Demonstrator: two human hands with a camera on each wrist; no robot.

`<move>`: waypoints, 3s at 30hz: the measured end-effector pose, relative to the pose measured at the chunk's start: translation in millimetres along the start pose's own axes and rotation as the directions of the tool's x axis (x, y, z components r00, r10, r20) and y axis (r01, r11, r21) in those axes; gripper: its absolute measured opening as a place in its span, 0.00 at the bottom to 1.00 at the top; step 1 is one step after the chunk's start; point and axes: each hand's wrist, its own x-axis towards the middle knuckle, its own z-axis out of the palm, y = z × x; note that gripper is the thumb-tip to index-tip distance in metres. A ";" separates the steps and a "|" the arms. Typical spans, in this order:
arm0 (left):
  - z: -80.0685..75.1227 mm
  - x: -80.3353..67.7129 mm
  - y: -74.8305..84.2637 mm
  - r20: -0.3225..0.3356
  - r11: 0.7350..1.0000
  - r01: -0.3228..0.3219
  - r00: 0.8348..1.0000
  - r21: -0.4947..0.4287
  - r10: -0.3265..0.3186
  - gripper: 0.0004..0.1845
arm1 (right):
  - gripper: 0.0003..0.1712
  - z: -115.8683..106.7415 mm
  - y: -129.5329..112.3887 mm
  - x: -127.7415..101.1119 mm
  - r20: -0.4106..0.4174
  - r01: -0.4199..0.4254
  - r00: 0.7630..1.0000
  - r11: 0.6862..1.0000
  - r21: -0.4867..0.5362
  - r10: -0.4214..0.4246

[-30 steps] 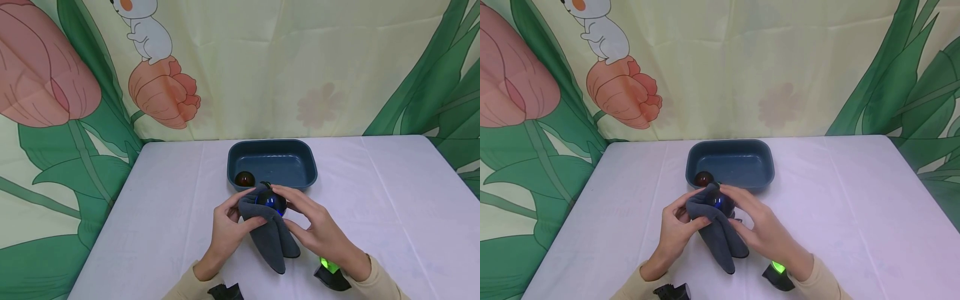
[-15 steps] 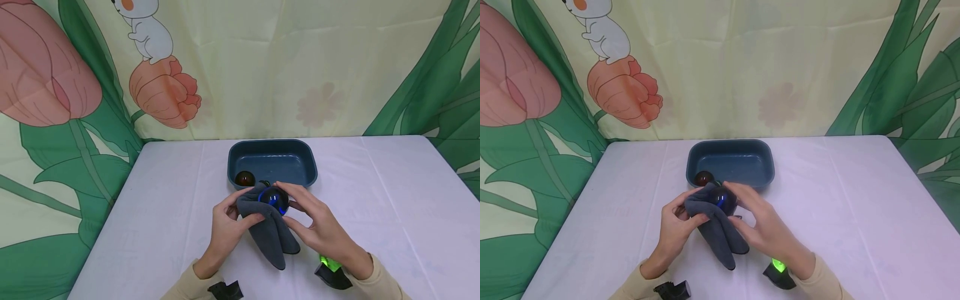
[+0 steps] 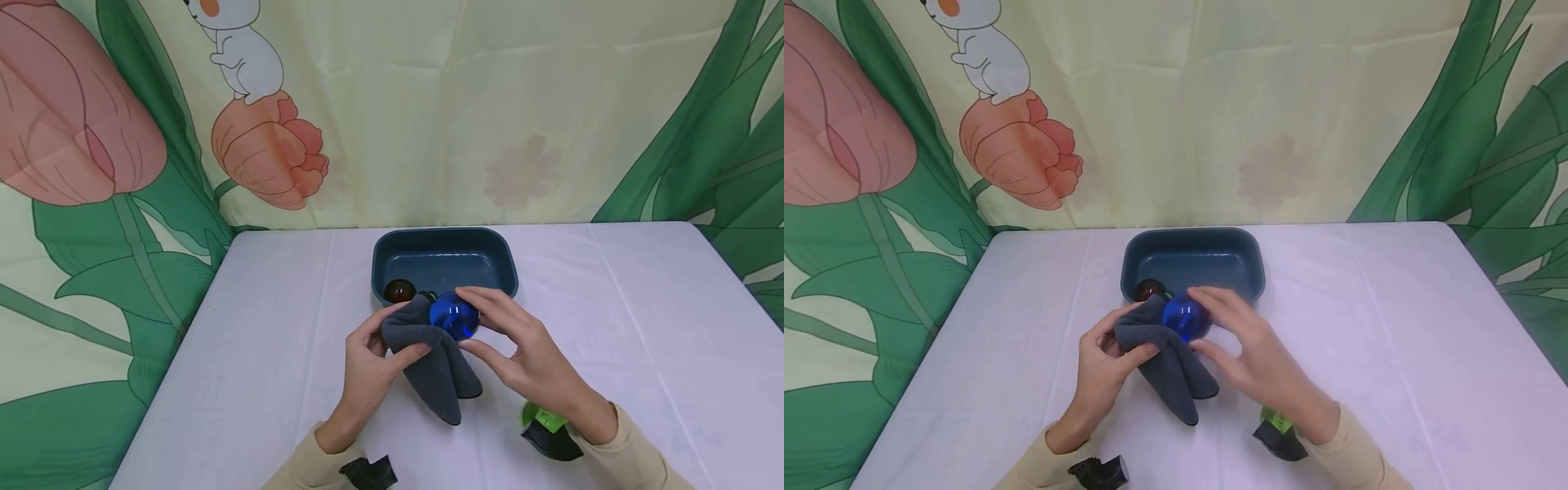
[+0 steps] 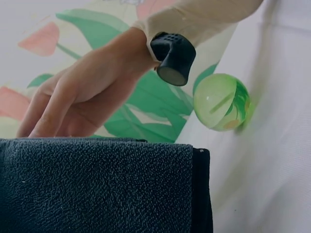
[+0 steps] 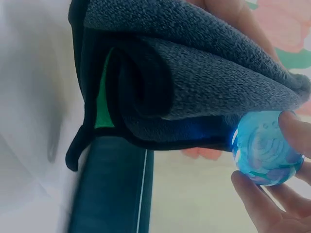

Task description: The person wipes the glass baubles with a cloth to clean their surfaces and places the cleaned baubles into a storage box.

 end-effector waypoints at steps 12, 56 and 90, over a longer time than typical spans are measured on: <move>-0.8 1.1 -0.5 -0.002 0.999 0.035 0.999 0.022 -0.035 0.29 | 0.40 -11.8 12.3 17.9 -0.005 0.026 1.000 0.997 -0.078 -0.026; -8.6 -13.7 -6.8 0.070 0.991 0.112 0.991 0.074 -0.117 0.35 | 0.33 13.0 72.0 73.3 0.230 -0.226 0.925 0.925 -0.307 0.302; -2.5 -12.0 -7.4 0.094 0.989 0.114 0.988 0.090 -0.122 0.35 | 0.33 16.1 89.9 84.0 0.349 -0.297 0.849 0.904 -0.306 0.397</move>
